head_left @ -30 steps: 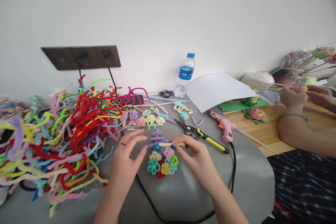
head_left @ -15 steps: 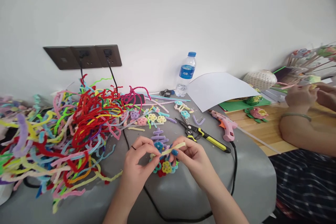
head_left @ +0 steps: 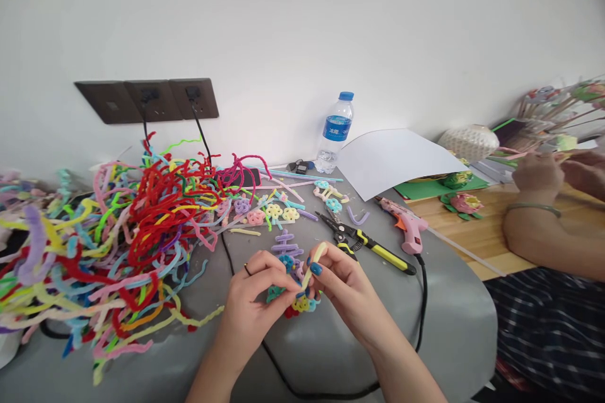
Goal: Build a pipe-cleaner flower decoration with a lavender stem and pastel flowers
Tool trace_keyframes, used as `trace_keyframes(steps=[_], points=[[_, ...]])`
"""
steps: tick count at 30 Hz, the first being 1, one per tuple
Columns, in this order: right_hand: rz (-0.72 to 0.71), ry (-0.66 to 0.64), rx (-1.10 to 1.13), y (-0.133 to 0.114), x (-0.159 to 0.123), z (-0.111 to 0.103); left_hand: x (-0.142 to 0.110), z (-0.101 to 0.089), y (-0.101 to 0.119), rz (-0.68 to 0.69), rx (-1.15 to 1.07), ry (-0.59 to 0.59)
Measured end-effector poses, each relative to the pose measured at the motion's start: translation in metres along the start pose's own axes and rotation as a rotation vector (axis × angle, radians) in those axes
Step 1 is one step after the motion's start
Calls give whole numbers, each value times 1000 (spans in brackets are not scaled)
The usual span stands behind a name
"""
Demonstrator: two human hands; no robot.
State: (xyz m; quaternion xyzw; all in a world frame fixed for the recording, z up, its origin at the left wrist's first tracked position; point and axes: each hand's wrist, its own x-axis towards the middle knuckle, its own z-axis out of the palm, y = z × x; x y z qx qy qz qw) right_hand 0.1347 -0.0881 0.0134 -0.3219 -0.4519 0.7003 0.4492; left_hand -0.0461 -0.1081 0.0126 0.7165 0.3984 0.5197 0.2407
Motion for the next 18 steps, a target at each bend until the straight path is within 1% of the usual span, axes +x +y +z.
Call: trace_keyframes(steps=[3,6,9,12,14,16,18], points=[[-15,9,4,-2,-1,1,0,1,1,-16,-18,21],[-20,-13,-8,-2,-2,2,1,2,2,-2,-29,9],[-30,-5,-41,-1,-1,2,1,2,4,-16,-39,-4],[-73,38,-108,-1,-1,-1,0,-1,4,-119,-86,-26],[-104,39,-150,-2,-2,-3,0,-4,4,-214,-156,-80],[-93,-21,-171,-5,-4,-4,0,-7,4,-307,-235,-151],[-46,-113,-173,-10,-7,-4,0,-9,5,-397,-303,-221]])
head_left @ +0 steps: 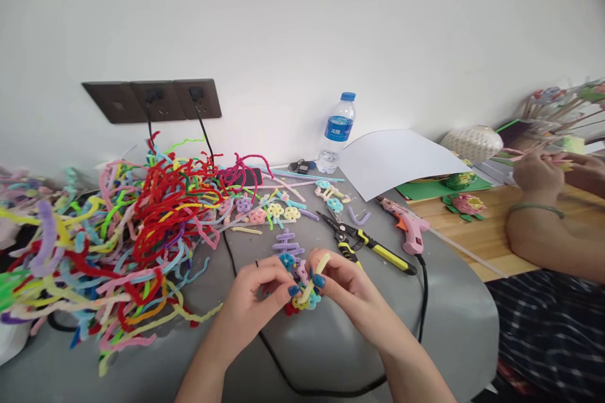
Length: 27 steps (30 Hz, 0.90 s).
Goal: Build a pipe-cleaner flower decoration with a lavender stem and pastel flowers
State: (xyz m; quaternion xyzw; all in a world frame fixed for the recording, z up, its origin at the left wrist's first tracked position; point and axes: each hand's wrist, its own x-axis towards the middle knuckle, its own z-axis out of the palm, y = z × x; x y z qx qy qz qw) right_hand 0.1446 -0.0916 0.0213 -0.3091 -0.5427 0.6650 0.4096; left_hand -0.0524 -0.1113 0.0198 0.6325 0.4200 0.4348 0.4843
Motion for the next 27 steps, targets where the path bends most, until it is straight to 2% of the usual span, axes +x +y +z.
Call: trace_keyframes(steps=[3,7,12,15,19,27], points=[[46,-101,19,-7,-4,0,0,0,3,-114,-78,-94],[63,-183,69,-11,-6,2,-1,3,4,-198,-177,-199],[83,-192,106,-12,-4,6,1,7,6,-238,-318,-245],[54,-145,85,-9,-5,6,3,10,9,-247,-381,-226],[-74,-59,72,0,-6,6,4,12,11,-228,-448,-148],[-175,59,123,14,-3,11,2,18,-1,-237,-599,6]])
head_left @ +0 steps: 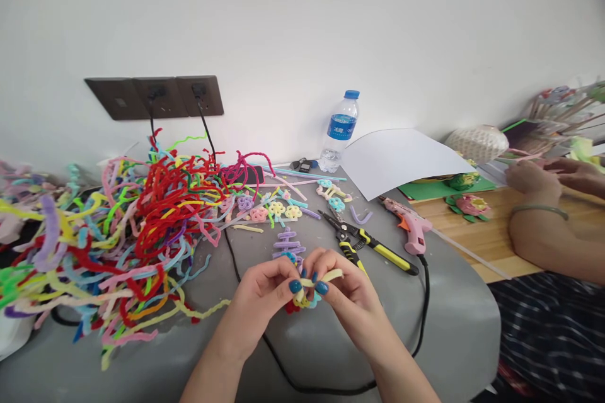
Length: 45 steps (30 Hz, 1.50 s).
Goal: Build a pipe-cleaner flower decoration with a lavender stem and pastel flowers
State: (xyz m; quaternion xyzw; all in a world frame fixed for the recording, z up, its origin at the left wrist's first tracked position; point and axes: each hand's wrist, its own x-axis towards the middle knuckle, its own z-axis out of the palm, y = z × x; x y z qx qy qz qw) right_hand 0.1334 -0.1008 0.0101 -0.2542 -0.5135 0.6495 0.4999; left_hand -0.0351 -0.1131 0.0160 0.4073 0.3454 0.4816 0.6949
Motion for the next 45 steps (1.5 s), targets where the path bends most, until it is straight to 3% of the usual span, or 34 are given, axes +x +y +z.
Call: trace_keyframes(steps=[4,13,18,23,25,31,35,40,45], points=[[31,30,14,2,1,-3,1,-3,0,-8,35,10],[58,-36,-72,-1,-1,-5,-1,2,6,-52,159,5],[60,-125,-101,-7,-1,-10,-1,7,8,-69,152,-11],[175,-279,7,-12,0,-16,-6,5,12,-134,230,-110],[196,-274,37,-9,0,-17,-9,4,14,-143,259,-120],[101,-59,45,1,0,-18,-11,6,13,114,514,58],[101,-77,80,-1,0,-14,-8,5,3,315,602,134],[173,-115,146,-4,-2,-12,-7,0,-1,523,712,133],[195,-102,138,-7,-5,-13,-7,2,5,649,763,148]])
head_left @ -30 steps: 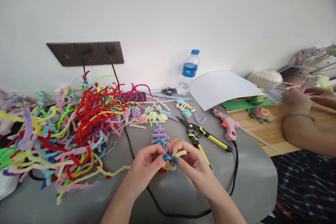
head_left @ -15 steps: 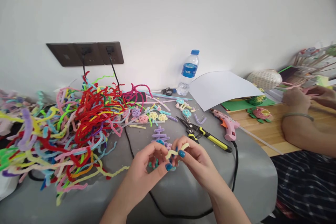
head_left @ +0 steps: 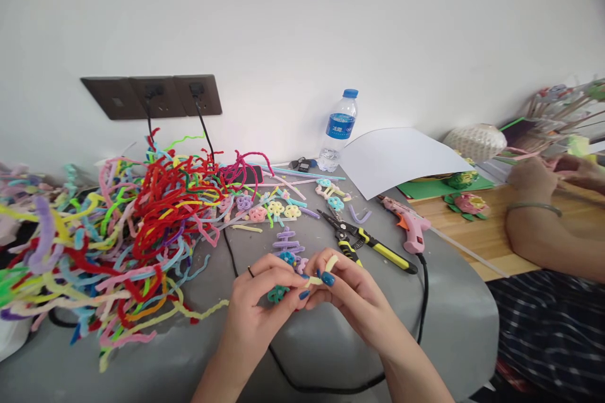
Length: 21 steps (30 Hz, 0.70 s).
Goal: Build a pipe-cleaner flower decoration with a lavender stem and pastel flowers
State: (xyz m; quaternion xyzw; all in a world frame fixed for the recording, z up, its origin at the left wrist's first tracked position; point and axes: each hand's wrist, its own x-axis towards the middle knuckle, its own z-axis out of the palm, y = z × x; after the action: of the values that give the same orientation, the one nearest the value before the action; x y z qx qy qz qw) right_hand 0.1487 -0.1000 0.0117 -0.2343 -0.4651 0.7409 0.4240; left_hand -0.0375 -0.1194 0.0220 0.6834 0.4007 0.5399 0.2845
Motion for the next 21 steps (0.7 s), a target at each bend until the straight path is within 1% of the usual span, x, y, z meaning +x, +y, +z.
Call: trace_keyframes(steps=[2,7,12,15,18,21], points=[[13,0,0,-1,-1,0,1,0,2,0,-3,-3],[21,10,-11,-4,-1,3,0,1,3,-68,-41,17],[17,6,-49,-5,-1,2,0,0,5,-61,-26,-3],[16,1,-63,-6,-1,2,1,1,7,-66,-37,18],[-13,-1,-118,-8,0,4,1,2,7,-62,-29,19],[-105,67,-209,-10,-1,5,0,1,5,-57,-25,2]])
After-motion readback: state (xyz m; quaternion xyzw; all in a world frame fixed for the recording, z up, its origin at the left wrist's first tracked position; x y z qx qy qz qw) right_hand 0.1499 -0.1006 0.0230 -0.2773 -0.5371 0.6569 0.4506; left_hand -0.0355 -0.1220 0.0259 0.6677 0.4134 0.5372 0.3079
